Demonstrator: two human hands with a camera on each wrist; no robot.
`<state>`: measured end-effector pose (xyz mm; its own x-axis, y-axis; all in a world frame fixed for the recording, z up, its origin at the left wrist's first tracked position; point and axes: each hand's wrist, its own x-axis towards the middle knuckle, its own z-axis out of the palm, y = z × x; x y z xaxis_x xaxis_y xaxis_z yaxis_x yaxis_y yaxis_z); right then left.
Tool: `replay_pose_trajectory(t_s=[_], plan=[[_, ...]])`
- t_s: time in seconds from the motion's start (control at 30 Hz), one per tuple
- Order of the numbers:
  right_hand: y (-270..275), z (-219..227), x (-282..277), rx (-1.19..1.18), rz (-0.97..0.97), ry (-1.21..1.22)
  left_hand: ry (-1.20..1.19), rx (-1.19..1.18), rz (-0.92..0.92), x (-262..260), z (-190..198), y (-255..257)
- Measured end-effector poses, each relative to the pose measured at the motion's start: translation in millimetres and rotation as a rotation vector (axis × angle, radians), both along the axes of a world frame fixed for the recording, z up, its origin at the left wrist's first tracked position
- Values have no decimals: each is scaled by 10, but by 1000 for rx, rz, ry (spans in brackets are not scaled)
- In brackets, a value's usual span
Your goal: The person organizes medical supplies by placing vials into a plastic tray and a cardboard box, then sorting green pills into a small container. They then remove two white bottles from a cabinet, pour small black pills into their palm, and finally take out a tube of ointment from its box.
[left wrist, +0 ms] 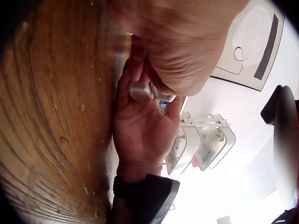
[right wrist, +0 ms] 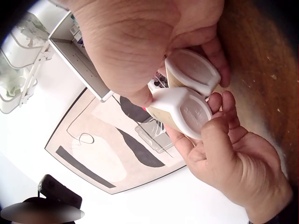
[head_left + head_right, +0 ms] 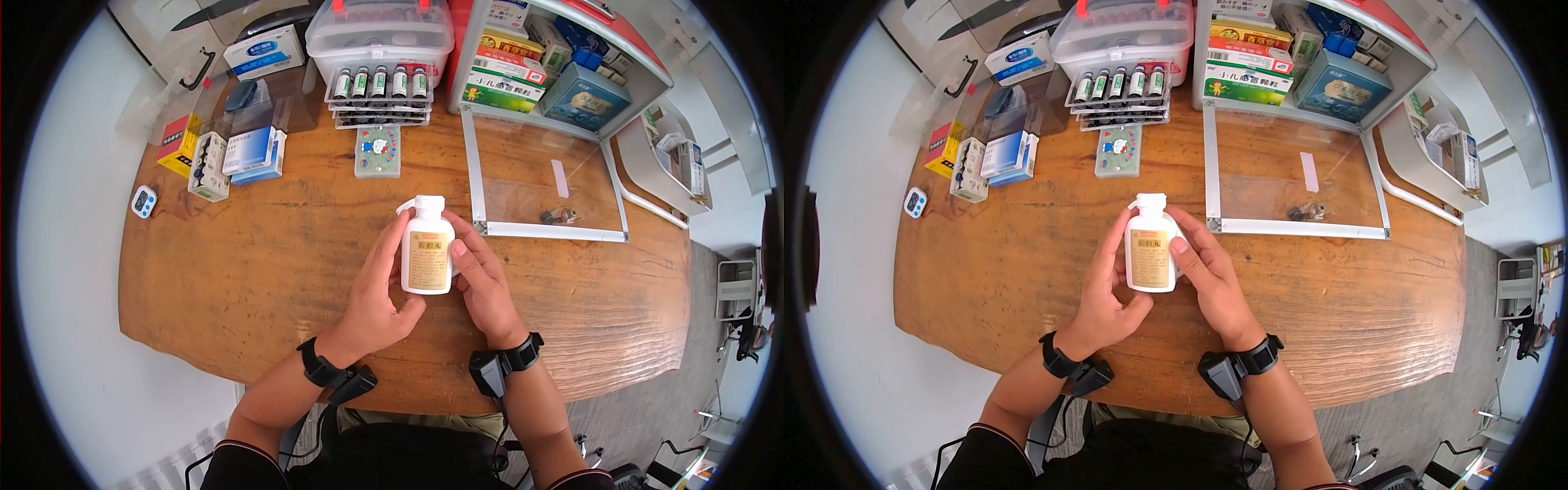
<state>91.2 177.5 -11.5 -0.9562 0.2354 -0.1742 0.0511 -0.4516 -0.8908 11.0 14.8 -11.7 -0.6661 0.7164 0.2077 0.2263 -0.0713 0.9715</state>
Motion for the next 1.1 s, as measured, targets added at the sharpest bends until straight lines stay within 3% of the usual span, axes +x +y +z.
replay_pose_trajectory(t_s=[1.1], plan=[[-8,50,-9,-11,-11,-9,97,-21,5,-12,-45,7]])
